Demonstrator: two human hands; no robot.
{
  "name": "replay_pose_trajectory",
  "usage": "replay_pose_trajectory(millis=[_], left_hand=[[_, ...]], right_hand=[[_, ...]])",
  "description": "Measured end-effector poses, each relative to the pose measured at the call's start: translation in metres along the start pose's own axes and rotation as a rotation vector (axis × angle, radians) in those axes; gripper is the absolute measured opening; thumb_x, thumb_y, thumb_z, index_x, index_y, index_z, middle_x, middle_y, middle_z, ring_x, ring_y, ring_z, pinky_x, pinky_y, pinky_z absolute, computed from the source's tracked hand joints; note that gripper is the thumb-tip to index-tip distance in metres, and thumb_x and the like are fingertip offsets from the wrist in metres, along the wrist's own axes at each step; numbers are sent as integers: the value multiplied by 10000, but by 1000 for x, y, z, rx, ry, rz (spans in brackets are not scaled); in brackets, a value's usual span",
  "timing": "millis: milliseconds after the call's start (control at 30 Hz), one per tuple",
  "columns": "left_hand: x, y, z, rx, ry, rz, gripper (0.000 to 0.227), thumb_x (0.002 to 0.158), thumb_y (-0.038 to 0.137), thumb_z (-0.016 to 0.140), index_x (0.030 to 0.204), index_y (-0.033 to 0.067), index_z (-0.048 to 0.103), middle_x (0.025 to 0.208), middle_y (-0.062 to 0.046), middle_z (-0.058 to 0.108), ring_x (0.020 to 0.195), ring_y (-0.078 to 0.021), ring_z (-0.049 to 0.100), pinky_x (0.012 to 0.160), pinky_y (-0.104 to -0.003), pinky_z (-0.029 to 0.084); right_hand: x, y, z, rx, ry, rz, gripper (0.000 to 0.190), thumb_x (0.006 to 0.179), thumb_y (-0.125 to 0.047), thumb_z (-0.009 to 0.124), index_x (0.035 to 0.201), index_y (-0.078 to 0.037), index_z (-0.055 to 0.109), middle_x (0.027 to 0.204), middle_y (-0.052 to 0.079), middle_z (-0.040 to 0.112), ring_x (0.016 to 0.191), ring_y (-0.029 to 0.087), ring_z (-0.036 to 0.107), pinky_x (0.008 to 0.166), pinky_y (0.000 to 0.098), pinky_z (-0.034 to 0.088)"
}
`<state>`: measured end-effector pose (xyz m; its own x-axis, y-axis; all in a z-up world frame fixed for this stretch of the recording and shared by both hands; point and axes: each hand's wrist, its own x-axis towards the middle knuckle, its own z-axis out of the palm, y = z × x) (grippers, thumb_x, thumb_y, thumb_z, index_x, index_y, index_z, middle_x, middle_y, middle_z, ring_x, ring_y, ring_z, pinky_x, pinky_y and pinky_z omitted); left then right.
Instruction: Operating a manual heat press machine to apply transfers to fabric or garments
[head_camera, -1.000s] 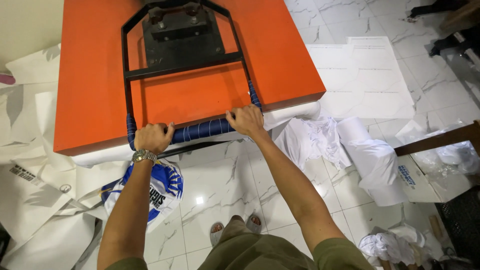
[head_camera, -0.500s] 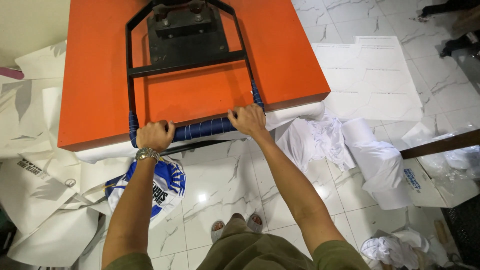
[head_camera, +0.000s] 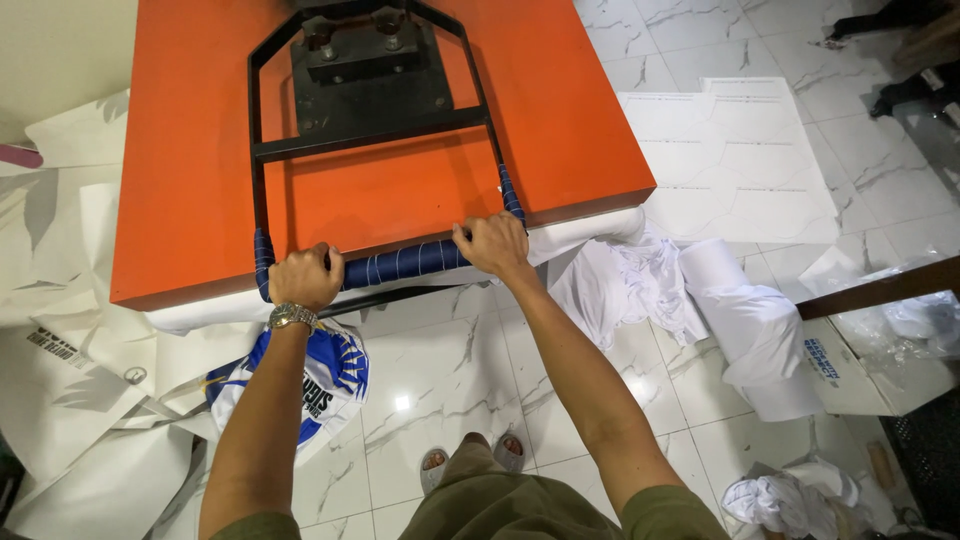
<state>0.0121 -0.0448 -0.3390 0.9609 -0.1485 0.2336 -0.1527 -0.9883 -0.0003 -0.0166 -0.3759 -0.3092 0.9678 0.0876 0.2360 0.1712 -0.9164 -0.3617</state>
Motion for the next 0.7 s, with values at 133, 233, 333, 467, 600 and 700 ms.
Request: replay_pose_trajectory(millis=[133, 233, 333, 467, 600, 700], left_hand=[[-2, -1, 6, 3, 32, 4, 429, 993, 473, 426, 944, 237, 781, 664, -56, 712, 665, -288, 753, 638, -388, 582], [-1, -2, 12, 0, 48, 5, 414, 980, 462, 439, 953, 242, 789, 661, -51, 714, 658, -302, 753, 636, -409, 588], [0, -3, 11, -4, 53, 12, 427, 990, 475, 431, 914, 231, 773, 670, -57, 717, 663, -312, 753, 635, -412, 586], [-3, -6, 12, 3, 76, 63, 403, 995, 474, 461, 916, 219, 763, 695, -81, 726, 692, -329, 757, 626, -445, 585], [-3, -5, 12, 32, 91, 63, 384, 1014, 460, 465, 924, 231, 761, 708, -68, 728, 700, -318, 759, 623, -420, 586], [-1, -7, 18, 29, 69, 23, 402, 1011, 473, 450, 929, 235, 764, 718, -84, 735, 716, -336, 762, 643, -438, 582]], right_hand=[[-2, -3, -3, 8, 5, 2, 493, 990, -438, 516, 662, -111, 686, 540, 122, 653, 582, 303, 698, 830, 397, 548], [-1, 0, 2, 8, -2, 9, 517, 990, -461, 506, 651, -111, 679, 537, 125, 650, 578, 300, 699, 835, 394, 546], [-1, 2, 4, -2, -1, 1, 538, 1002, -487, 487, 664, -120, 687, 553, 127, 660, 599, 298, 708, 835, 393, 539], [1, 7, 16, 11, 5, 41, 564, 990, -527, 463, 659, -120, 671, 541, 129, 646, 616, 317, 709, 840, 411, 534], [3, 13, 24, 28, 18, 24, 565, 996, -514, 453, 636, -127, 653, 536, 99, 653, 591, 291, 704, 829, 396, 531], [2, 6, 12, 16, -21, 25, 571, 989, -533, 439, 670, -125, 679, 572, 125, 671, 651, 317, 721, 846, 413, 529]])
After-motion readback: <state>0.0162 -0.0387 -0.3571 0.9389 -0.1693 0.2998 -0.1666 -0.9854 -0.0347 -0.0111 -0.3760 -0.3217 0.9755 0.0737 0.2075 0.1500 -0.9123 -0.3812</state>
